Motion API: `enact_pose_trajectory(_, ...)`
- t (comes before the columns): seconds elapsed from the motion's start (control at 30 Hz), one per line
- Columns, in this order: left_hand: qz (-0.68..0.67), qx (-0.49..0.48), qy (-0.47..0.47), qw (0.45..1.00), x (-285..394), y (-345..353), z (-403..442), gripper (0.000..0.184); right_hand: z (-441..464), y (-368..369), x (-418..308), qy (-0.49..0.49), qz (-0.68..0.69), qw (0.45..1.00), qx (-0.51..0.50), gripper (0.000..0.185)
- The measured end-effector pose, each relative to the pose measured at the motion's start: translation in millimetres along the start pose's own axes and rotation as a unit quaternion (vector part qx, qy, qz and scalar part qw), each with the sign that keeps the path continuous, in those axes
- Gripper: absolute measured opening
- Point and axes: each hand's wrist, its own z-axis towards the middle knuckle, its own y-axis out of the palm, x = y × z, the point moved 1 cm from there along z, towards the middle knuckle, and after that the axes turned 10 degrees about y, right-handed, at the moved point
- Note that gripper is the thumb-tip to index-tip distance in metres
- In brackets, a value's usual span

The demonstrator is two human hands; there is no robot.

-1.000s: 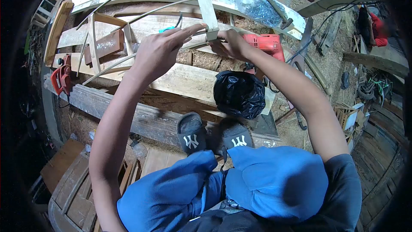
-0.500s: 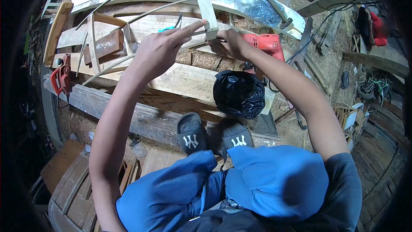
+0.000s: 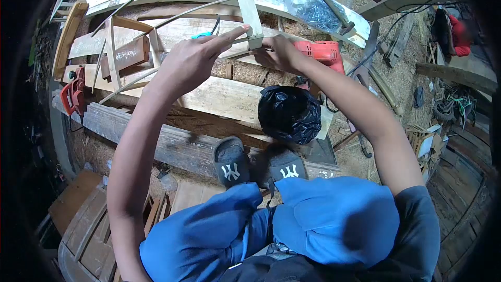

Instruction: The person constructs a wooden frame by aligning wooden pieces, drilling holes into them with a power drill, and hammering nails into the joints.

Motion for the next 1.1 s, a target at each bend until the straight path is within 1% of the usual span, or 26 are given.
enact_pose_trajectory(0.07,0.012,-0.007,-0.002,1.000,-0.1,1.1,0.6,0.072,-0.6,3.5,-3.2,0.089,0.078,0.992,-0.039,0.007)
enact_pose_trajectory(0.1,0.023,-0.014,-0.004,1.000,0.0,1.5,2.0,0.073,-0.8,1.3,-5.6,0.090,0.077,0.992,-0.037,0.007)
enact_pose_trajectory(0.17,0.015,-0.010,-0.002,1.000,2.3,-1.2,3.1,0.073,-1.5,-6.4,-11.0,0.023,0.009,1.000,-0.009,0.027)
enact_pose_trajectory(0.2,0.008,-0.007,-0.003,1.000,4.0,-2.8,3.3,0.074,-2.0,-8.9,-13.6,0.025,0.007,1.000,-0.007,0.027)
enact_pose_trajectory(0.27,0.005,-0.006,0.001,1.000,5.1,-3.5,4.3,0.073,-2.4,-10.1,-14.0,0.063,-0.020,0.998,-0.021,0.027)
enact_pose_trajectory(0.3,0.003,-0.004,0.001,1.000,5.3,-3.9,4.8,0.071,-2.2,-9.4,-13.8,0.046,-0.047,0.998,0.005,0.024)
enact_pose_trajectory(0.33,0.002,-0.004,0.005,1.000,6.0,-4.6,5.0,0.071,-1.2,-8.1,-11.8,0.049,-0.049,0.998,0.008,0.024)
enact_pose_trajectory(0.4,-0.009,-0.006,-0.010,1.000,7.1,-5.1,4.4,0.067,-0.1,-5.0,-4.5,-0.002,-0.034,0.999,0.040,0.024)
enact_pose_trajectory(0.43,-0.014,-0.001,-0.010,1.000,6.7,-3.6,4.7,0.064,-2.4,-4.2,-0.8,-0.036,0.003,0.997,0.065,0.022)
enact_pose_trajectory(0.57,-0.021,-0.002,-0.009,1.000,6.7,-3.4,4.6,0.063,-12.9,-27.2,-14.2,-0.004,-0.005,0.999,0.036,0.028)
enact_pose_trajectory(0.63,-0.003,-0.011,-0.028,1.000,6.7,-3.3,4.8,0.063,-21.7,-41.9,-16.7,0.051,-0.096,0.994,0.022,0.039)
enact_pose_trajectory(0.67,-0.006,-0.011,-0.028,1.000,5.4,-1.1,3.8,0.063,-27.9,-45.6,-15.1,0.054,-0.096,0.994,0.020,0.039)
enact_pose_trajectory(0.73,0.004,0.014,-0.002,1.000,1.8,3.0,0.7,0.054,-40.9,-54.2,-14.7,-0.040,-0.088,0.985,0.141,0.046)
enact_pose_trajectory(0.77,0.007,0.024,0.010,1.000,0.3,3.9,0.2,0.053,-52.5,-60.0,-30.2,0.023,-0.042,0.989,0.142,0.044)
enact_pose_trajectory(0.8,0.004,0.024,0.008,1.000,-0.6,4.6,0.4,0.053,-63.2,-62.8,-37.5,0.025,-0.042,0.989,0.140,0.044)
enact_pose_trajectory(0.87,0.001,0.033,0.013,0.999,-0.7,6.0,0.0,0.054,-85.4,-64.0,-46.9,0.002,-0.030,0.980,0.195,0.039)
enact_pose_trajectory(0.9,-0.002,0.044,0.027,0.999,-1.2,5.7,-0.3,0.054,-96.9,-54.9,-46.7,0.023,0.005,0.977,0.211,0.028)
enact_pose_trajectory(0.93,-0.006,0.042,0.026,0.999,-1.1,6.5,-1.0,0.054,-110.9,-47.4,-47.9,0.027,0.006,0.978,0.207,0.028)
enact_pose_trajectory(1.0,0.001,0.056,0.034,0.998,-1.0,7.8,-2.0,0.053,-137.2,-32.6,-54.9,-0.006,0.029,0.995,0.091,0.017)
enact_pose_trajectory(1.07,0.001,0.066,0.047,0.997,-3.4,8.7,-1.8,0.053,-159.4,-9.1,-52.3,0.070,0.013,0.997,-0.020,0.014)
enact_pose_trajectory(1.1,-0.008,0.060,0.043,0.997,-3.4,8.5,-1.9,0.053,-168.7,1.9,-47.0,0.099,-0.035,0.993,-0.053,0.015)
